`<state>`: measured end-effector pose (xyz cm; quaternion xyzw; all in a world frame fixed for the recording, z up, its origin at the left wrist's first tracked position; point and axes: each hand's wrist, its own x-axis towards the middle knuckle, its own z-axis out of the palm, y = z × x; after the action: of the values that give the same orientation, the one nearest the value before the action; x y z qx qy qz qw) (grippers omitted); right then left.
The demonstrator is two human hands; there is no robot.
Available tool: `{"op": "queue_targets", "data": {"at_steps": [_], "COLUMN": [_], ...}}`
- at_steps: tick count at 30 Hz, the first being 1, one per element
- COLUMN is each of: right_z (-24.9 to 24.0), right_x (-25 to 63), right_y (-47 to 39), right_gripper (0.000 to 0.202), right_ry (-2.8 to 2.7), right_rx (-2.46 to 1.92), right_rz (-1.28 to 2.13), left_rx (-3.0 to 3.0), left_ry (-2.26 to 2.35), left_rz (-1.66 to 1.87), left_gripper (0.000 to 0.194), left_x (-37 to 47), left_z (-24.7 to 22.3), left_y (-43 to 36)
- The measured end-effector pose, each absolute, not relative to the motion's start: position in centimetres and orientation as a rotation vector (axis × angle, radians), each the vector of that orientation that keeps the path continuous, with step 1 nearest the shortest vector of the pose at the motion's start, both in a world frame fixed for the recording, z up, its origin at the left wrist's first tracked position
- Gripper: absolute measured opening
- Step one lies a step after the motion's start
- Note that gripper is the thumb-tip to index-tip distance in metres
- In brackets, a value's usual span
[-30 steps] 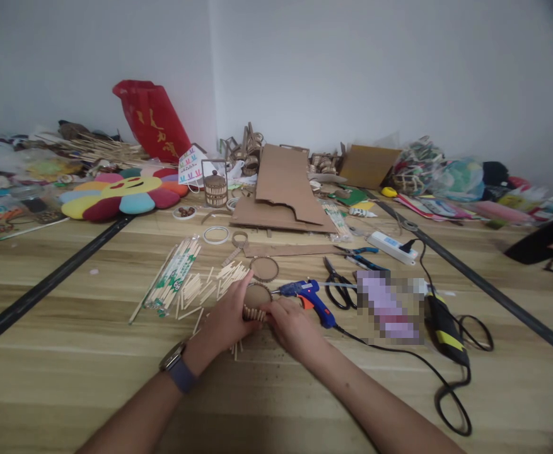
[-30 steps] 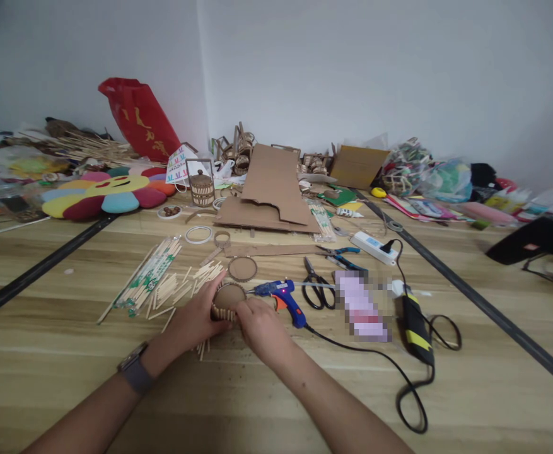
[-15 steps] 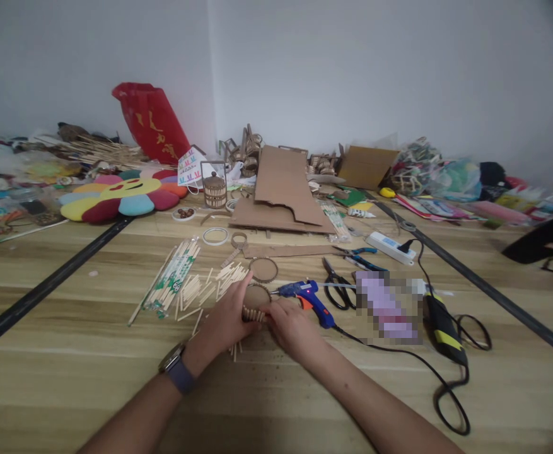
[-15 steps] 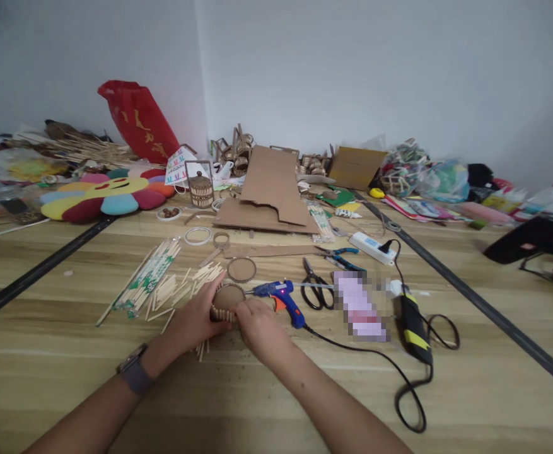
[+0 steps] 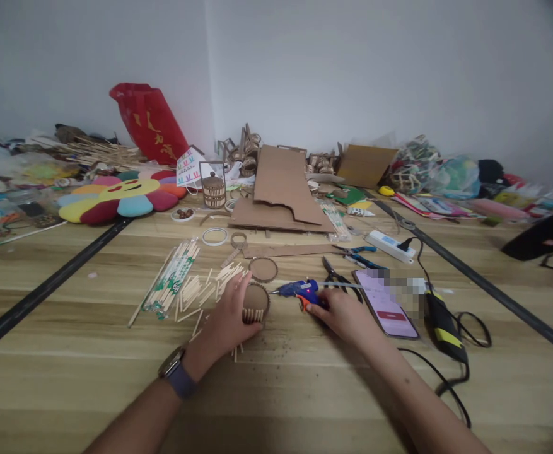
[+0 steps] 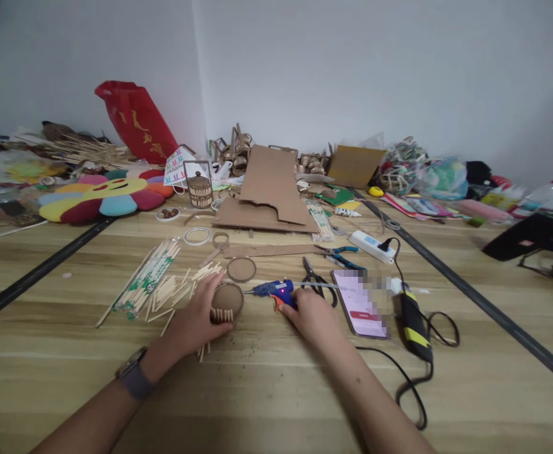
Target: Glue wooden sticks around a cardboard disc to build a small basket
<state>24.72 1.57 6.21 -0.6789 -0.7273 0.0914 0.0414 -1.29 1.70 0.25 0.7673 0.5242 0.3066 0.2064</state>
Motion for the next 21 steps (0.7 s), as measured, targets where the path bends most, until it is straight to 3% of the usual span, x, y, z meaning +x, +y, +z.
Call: {"op": "queue_targets", "data": {"at_steps": [8, 16, 21], "right_z": [5.5, 6.6, 7.1], "right_x": [25.3, 26.6, 25.8], "right_y": [1.6, 1.2, 0.7], "right_gripper": [0.018, 0.046, 0.044], "right_ry": [-2.057, -1.817, -1.565], "right_rx": [-2.019, -1.549, -1.549], "right_rz": [0.489, 0.786, 0.787], "left_rx": [2.169, 2.149, 2.183], "left_ry": [1.472, 1.477, 1.481], "left_rz": [0.964, 0.995, 0.975], "left_gripper": [0.104, 0.1, 0.097], "left_x": [-0.4, -0.2, -0.2], "left_z": [-0.3, -0.2, -0.1], "left_y": [1.7, 1.7, 1.6]}}
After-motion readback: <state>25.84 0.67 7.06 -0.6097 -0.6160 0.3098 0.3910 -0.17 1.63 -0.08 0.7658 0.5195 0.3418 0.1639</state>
